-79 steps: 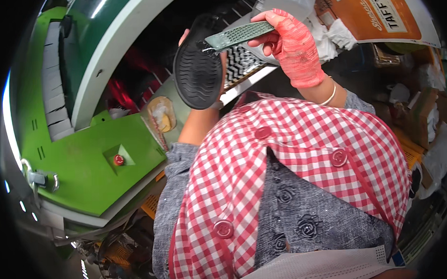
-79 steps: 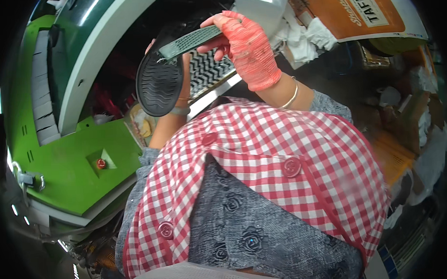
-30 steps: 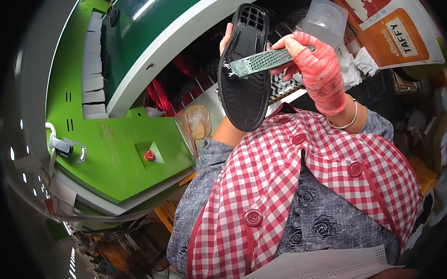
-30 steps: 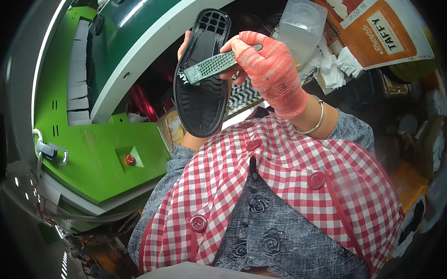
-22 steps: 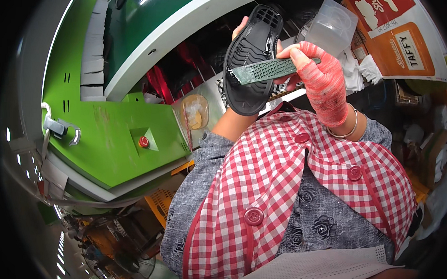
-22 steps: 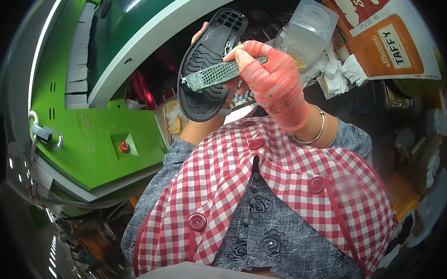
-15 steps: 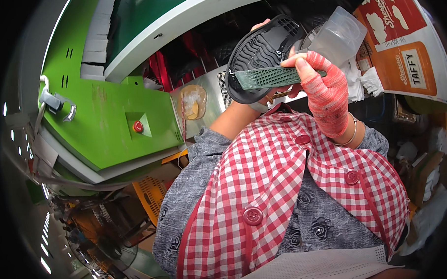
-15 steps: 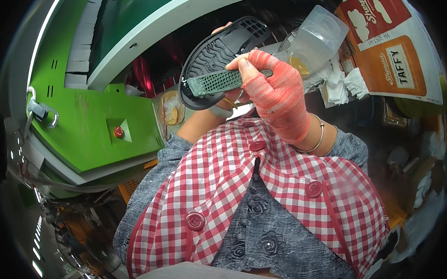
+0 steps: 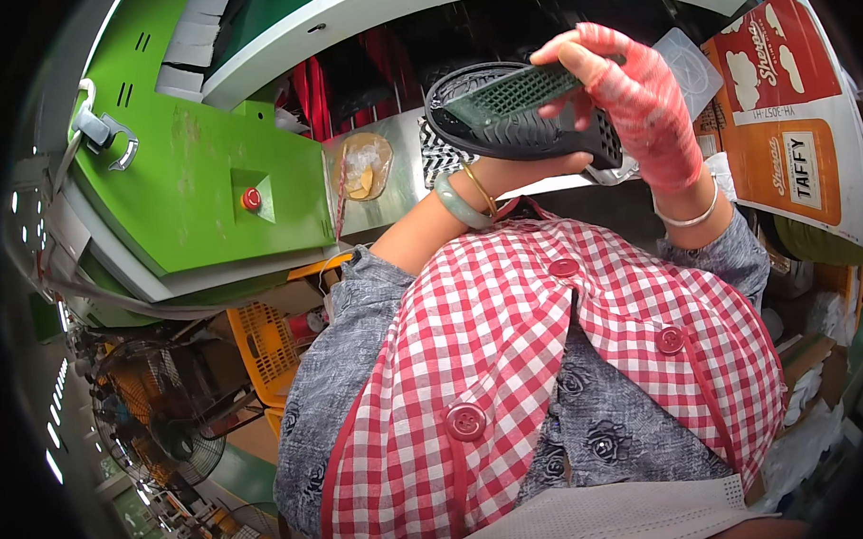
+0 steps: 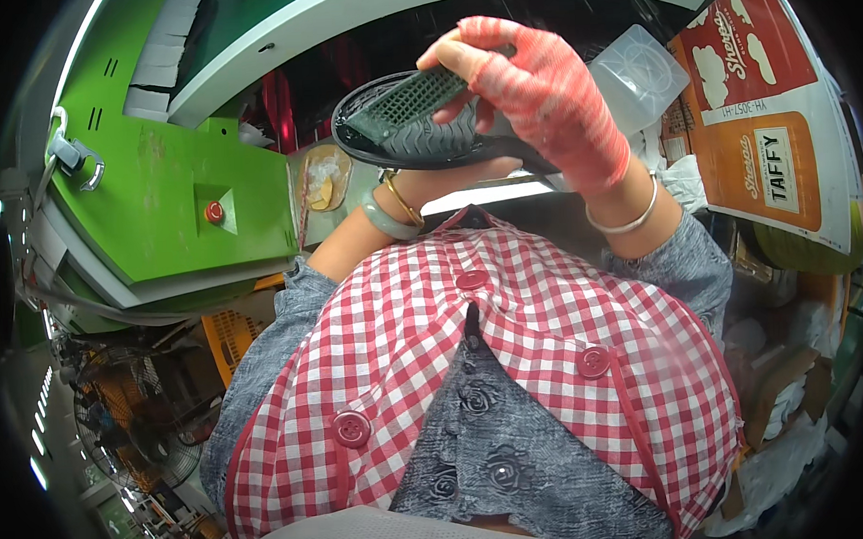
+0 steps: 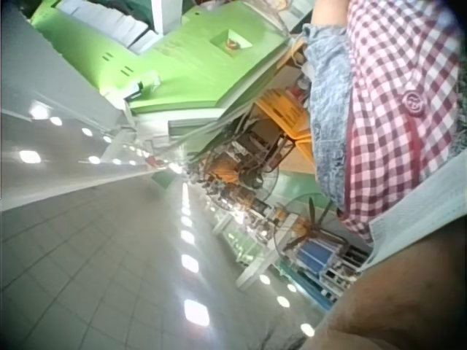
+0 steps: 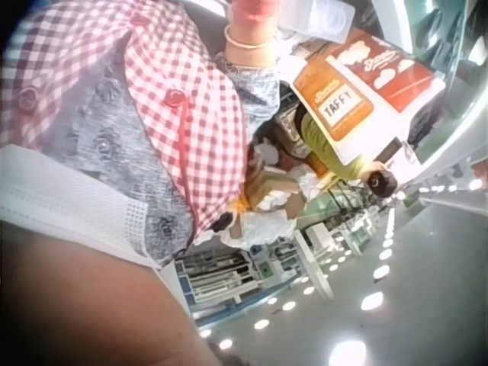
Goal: The recorder is applying a liquid adhesive to the bottom of black shoe soles using a brush, then placing the soles onto a green conveyor belt system.
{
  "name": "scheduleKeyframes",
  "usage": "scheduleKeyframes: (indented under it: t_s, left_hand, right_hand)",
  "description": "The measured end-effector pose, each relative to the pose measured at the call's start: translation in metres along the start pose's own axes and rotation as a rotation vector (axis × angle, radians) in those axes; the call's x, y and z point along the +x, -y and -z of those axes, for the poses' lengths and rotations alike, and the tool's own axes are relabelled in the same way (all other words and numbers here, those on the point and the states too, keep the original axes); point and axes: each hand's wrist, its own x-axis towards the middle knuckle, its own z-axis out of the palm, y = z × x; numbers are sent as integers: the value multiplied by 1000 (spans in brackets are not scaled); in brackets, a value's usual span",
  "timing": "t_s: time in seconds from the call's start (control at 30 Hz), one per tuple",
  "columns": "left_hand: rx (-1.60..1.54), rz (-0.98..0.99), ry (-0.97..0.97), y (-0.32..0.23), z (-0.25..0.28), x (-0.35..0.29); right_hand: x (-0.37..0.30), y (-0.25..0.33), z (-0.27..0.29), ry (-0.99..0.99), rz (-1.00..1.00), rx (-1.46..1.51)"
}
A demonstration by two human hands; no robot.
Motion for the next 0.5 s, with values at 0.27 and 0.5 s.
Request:
scheduleKeyframes:
  t_s: [0.27,0.5]
  left_hand:
    - [-322,160,195,-9,21,0]
    - [-434,240,283,10,31,-2]
  right_hand:
    - [34,-2,11,71,-213,-95]
    - [36,-1,20,96,-331,45]
